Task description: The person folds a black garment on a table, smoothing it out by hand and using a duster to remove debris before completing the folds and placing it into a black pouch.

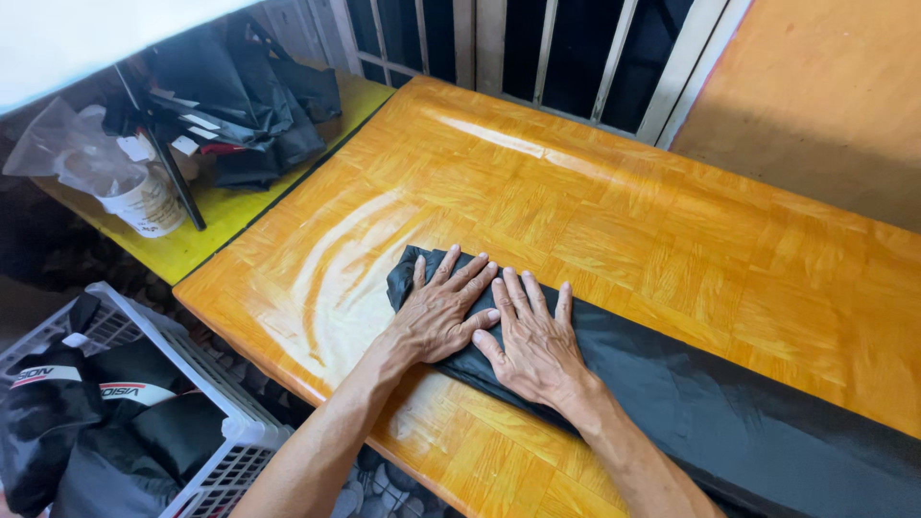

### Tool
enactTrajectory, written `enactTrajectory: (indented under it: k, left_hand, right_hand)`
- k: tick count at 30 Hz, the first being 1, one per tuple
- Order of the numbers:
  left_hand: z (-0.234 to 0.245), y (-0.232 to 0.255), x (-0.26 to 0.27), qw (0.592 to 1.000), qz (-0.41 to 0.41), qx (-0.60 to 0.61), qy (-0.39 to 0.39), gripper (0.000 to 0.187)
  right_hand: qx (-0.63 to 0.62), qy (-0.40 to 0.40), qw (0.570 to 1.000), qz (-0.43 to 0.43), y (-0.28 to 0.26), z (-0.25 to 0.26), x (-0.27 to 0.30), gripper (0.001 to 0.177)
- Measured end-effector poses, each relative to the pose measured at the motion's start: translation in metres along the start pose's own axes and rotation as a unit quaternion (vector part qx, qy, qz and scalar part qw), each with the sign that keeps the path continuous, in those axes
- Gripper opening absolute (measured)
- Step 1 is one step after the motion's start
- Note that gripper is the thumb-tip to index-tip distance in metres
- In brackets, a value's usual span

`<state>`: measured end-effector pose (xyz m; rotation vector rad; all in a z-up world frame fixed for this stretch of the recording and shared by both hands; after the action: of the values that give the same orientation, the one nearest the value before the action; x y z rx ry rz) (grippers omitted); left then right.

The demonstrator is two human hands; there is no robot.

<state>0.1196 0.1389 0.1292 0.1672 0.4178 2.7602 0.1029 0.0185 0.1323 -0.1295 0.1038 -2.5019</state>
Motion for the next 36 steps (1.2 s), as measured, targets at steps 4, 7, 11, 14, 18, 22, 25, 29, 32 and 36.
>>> enactTrajectory:
  k: [4,7,11,14,18,22,25,29,32,36]
  left_hand:
    - [-0.013,-0.017,-0.004,0.999,0.019,0.047,0.007,0.064]
    - [-0.003,-0.009,-0.001,0.999,0.05,0.012,0.018,0.067]
    - [0.016,0.004,0.009,0.991,0.109,-0.079,0.017,0.066]
    - [0.003,-0.011,0.003,0.991,0.123,-0.053,-0.011,0.069]
    - [-0.006,-0.026,-0.004,0.994,0.105,-0.027,-0.026,0.071]
    - [0.0,-0.031,0.001,0.996,0.092,0.011,0.003,0.082]
    - [0.013,-0.018,0.011,0.998,0.051,0.039,0.025,0.074]
    - [0.002,-0.021,0.004,1.0,0.022,0.004,0.013,0.061]
    - [0.004,-0.017,0.007,0.999,0.04,-0.006,-0.012,0.076]
    - [0.012,-0.009,0.009,0.998,0.047,-0.013,-0.031,0.094]
  right_hand:
    - [-0.015,0.027,0.999,0.033,-0.007,0.001,0.005,0.078]
    - [-0.029,0.037,0.999,0.023,-0.006,0.005,0.006,0.083]
    - [-0.033,0.026,0.999,0.014,-0.003,0.002,0.003,0.085]
    - [-0.038,0.017,0.999,0.01,-0.003,0.0,0.003,0.085]
    - [-0.046,0.015,0.999,0.007,-0.004,0.004,0.005,0.085]
    - [-0.045,0.004,0.999,0.008,-0.005,0.007,0.005,0.086]
    - [-0.047,-0.013,0.999,0.005,-0.006,0.008,0.005,0.092]
    - [-0.048,-0.031,0.998,-0.004,-0.006,0.009,0.005,0.105]
    - [-0.055,-0.065,0.996,-0.02,-0.004,0.017,0.019,0.114]
    - [-0.037,-0.07,0.996,-0.049,0.021,0.014,0.041,0.124]
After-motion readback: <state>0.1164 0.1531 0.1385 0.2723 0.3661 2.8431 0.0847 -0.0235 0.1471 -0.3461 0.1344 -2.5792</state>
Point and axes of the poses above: each hand's wrist, its own x-axis away from the middle knuckle, its own z-axis out of the back of the hand, y = z × x, the point moved 8 cm from there along -x, towards the middle knuckle, and after that the axes turned 7 degrees about -y, right-handed, at the moved point
